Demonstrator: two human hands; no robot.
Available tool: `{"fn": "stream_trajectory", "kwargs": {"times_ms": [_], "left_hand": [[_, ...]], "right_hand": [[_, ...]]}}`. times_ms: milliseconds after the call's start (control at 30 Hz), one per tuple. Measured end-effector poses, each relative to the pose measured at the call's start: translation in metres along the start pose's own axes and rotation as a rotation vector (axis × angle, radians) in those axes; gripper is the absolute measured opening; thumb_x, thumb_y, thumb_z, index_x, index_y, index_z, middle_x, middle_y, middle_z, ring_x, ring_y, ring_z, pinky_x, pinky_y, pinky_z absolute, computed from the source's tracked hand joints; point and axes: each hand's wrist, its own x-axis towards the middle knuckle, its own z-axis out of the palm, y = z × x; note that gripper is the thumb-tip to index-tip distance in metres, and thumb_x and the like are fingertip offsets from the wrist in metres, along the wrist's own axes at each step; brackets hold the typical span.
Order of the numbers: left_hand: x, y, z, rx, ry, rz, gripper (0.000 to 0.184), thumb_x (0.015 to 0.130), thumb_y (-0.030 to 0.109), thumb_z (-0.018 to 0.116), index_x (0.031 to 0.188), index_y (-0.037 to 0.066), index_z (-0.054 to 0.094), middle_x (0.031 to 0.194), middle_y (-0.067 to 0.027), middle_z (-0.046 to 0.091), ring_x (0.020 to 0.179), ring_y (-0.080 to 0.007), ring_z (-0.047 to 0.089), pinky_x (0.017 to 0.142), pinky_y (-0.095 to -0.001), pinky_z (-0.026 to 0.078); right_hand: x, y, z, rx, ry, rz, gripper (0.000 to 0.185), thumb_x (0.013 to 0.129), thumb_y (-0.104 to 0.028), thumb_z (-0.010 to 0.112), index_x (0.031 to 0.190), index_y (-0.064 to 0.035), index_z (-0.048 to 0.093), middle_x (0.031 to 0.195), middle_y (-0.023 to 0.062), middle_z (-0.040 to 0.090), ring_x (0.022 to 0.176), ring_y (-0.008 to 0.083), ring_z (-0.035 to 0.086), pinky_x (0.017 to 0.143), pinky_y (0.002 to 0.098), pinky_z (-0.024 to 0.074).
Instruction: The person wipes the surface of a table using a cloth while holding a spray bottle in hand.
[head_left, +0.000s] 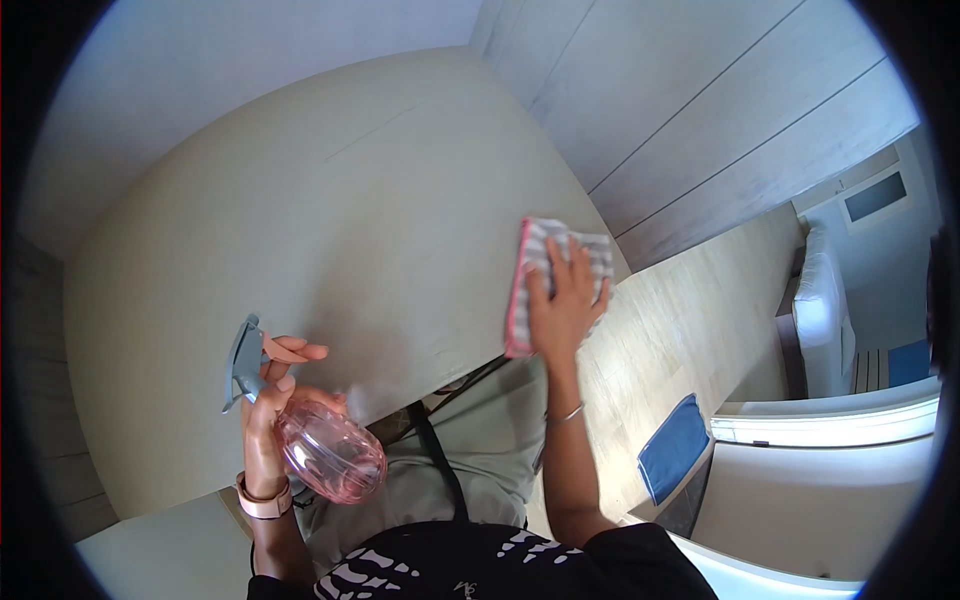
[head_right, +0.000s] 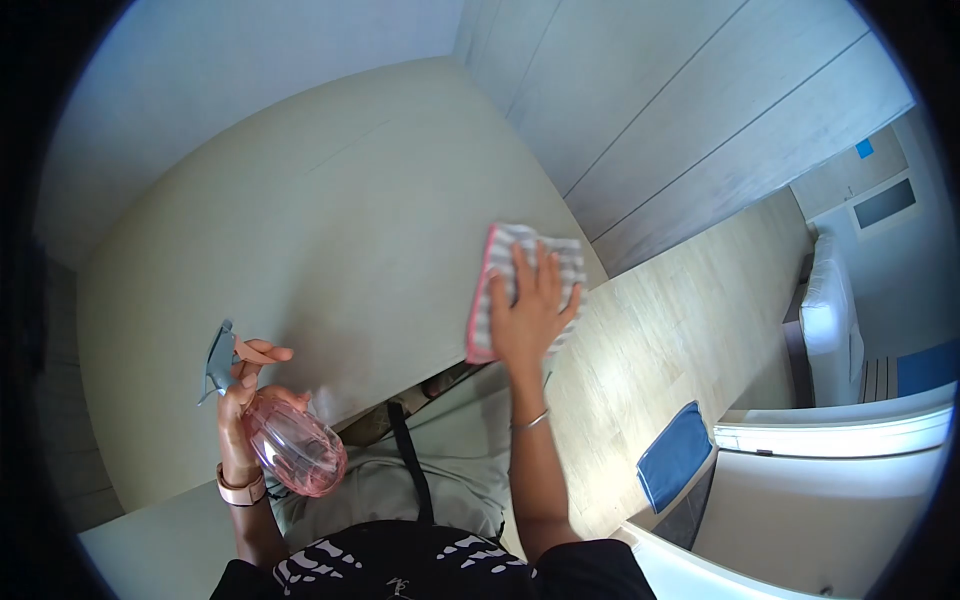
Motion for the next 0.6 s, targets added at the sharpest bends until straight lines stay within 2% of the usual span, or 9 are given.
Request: {"fn": "stream_trajectory", "kwargs": {"times_ms": [133, 233, 300, 333, 400, 433, 467, 533, 600], "left_hand": [[0.008, 0.006, 0.015, 0.019, -0.006, -0.006, 0.055, 0.087, 0.031, 0.052, 0.128, -0.004, 0.045, 0.121, -0.0226, 0.054, 0.066, -0.0298, 0.067, 0.071, -0.0447, 0.061], [0.013, 0.008, 0.027, -0.048, 0.031, 0.002, 0.049, 0.084, 0.027, 0.059, 0.119, -0.006, 0.048, 0.117, -0.0241, 0.055, 0.067, -0.0322, 0.069, 0.069, -0.0442, 0.063], [0.012, 0.006, 0.024, 0.035, -0.005, 0.006, 0.054, 0.088, 0.032, 0.052, 0.128, -0.004, 0.045, 0.123, -0.0231, 0.054, 0.066, -0.0287, 0.067, 0.073, -0.0445, 0.061], [0.011, 0.007, 0.024, 0.04, -0.004, 0.004, 0.054, 0.088, 0.032, 0.052, 0.128, -0.004, 0.045, 0.123, -0.0231, 0.054, 0.066, -0.0287, 0.067, 0.073, -0.0445, 0.061], [0.013, 0.009, 0.024, 0.024, -0.02, -0.001, 0.054, 0.089, 0.031, 0.052, 0.129, -0.004, 0.044, 0.123, -0.0226, 0.055, 0.067, -0.0281, 0.067, 0.075, -0.0446, 0.06], [0.014, 0.008, 0.025, 0.025, -0.017, -0.002, 0.054, 0.089, 0.031, 0.052, 0.129, -0.004, 0.044, 0.123, -0.0226, 0.055, 0.067, -0.0281, 0.067, 0.075, -0.0446, 0.06], [0.015, 0.006, 0.026, -0.043, -0.02, -0.01, 0.052, 0.087, 0.029, 0.054, 0.126, -0.005, 0.045, 0.12, -0.024, 0.055, 0.067, -0.0306, 0.068, 0.073, -0.0449, 0.061], [0.016, 0.004, 0.029, -0.11, -0.019, -0.019, 0.05, 0.085, 0.026, 0.055, 0.122, -0.006, 0.045, 0.118, -0.0254, 0.055, 0.067, -0.0332, 0.068, 0.071, -0.0452, 0.062], [0.015, 0.002, 0.03, -0.079, -0.02, -0.017, 0.05, 0.086, 0.027, 0.054, 0.122, -0.005, 0.044, 0.118, -0.0256, 0.055, 0.066, -0.0334, 0.069, 0.071, -0.0447, 0.061]], "right_hand": [[-0.009, -0.012, -0.009, 0.142, -0.022, 0.028, 0.045, 0.086, -0.038, 0.067, 0.129, -0.022, 0.066, 0.149, 0.0022, 0.048, 0.142, 0.0237, 0.037, 0.119, 0.0502, 0.0022], [0.013, -0.005, -0.005, 0.249, 0.047, 0.152, 0.037, 0.083, -0.027, 0.072, 0.119, -0.0192, 0.071, 0.148, 0.0061, 0.047, 0.139, 0.0273, 0.038, 0.12, 0.0475, 0.0098], [0.025, 0.012, 0.005, 0.461, 0.287, 0.243, 0.039, 0.082, -0.017, 0.073, 0.121, -0.0136, 0.068, 0.151, 0.0121, 0.041, 0.139, 0.0299, 0.036, 0.118, 0.0429, 0.0197], [0.028, 0.015, 0.007, 0.464, 0.285, 0.247, 0.039, 0.082, -0.017, 0.073, 0.121, -0.0136, 0.068, 0.151, 0.0121, 0.041, 0.139, 0.0299, 0.036, 0.118, 0.0429, 0.0197], [0.027, 0.017, 0.012, 0.627, 0.513, 0.329, 0.045, 0.084, -0.011, 0.071, 0.127, -0.0087, 0.062, 0.155, 0.0164, 0.032, 0.141, 0.0319, 0.032, 0.116, 0.0397, 0.026], [0.024, 0.015, 0.01, 0.638, 0.533, 0.339, 0.051, 0.088, -0.013, 0.068, 0.137, -0.005, 0.053, 0.157, 0.0165, 0.027, 0.143, 0.0301, 0.029, 0.117, 0.0396, 0.0236], [0.02, 0.012, 0.01, 0.639, 0.53, 0.339, 0.051, 0.088, -0.013, 0.068, 0.137, -0.005, 0.053, 0.157, 0.0165, 0.027, 0.143, 0.0301, 0.029, 0.117, 0.0396, 0.0236], [0.007, -0.002, 0.012, 0.733, 0.524, 0.56, 0.057, 0.093, -0.014, 0.064, 0.144, -0.0026, 0.044, 0.158, 0.0165, 0.026, 0.146, 0.0292, 0.026, 0.118, 0.0391, 0.0213], [-0.016, -0.02, 0.017, 0.748, 0.481, 0.549, 0.061, 0.094, -0.016, 0.063, 0.147, -0.0016, 0.038, 0.159, 0.0167, 0.024, 0.147, 0.0286, 0.024, 0.119, 0.039, 0.0194]]}}
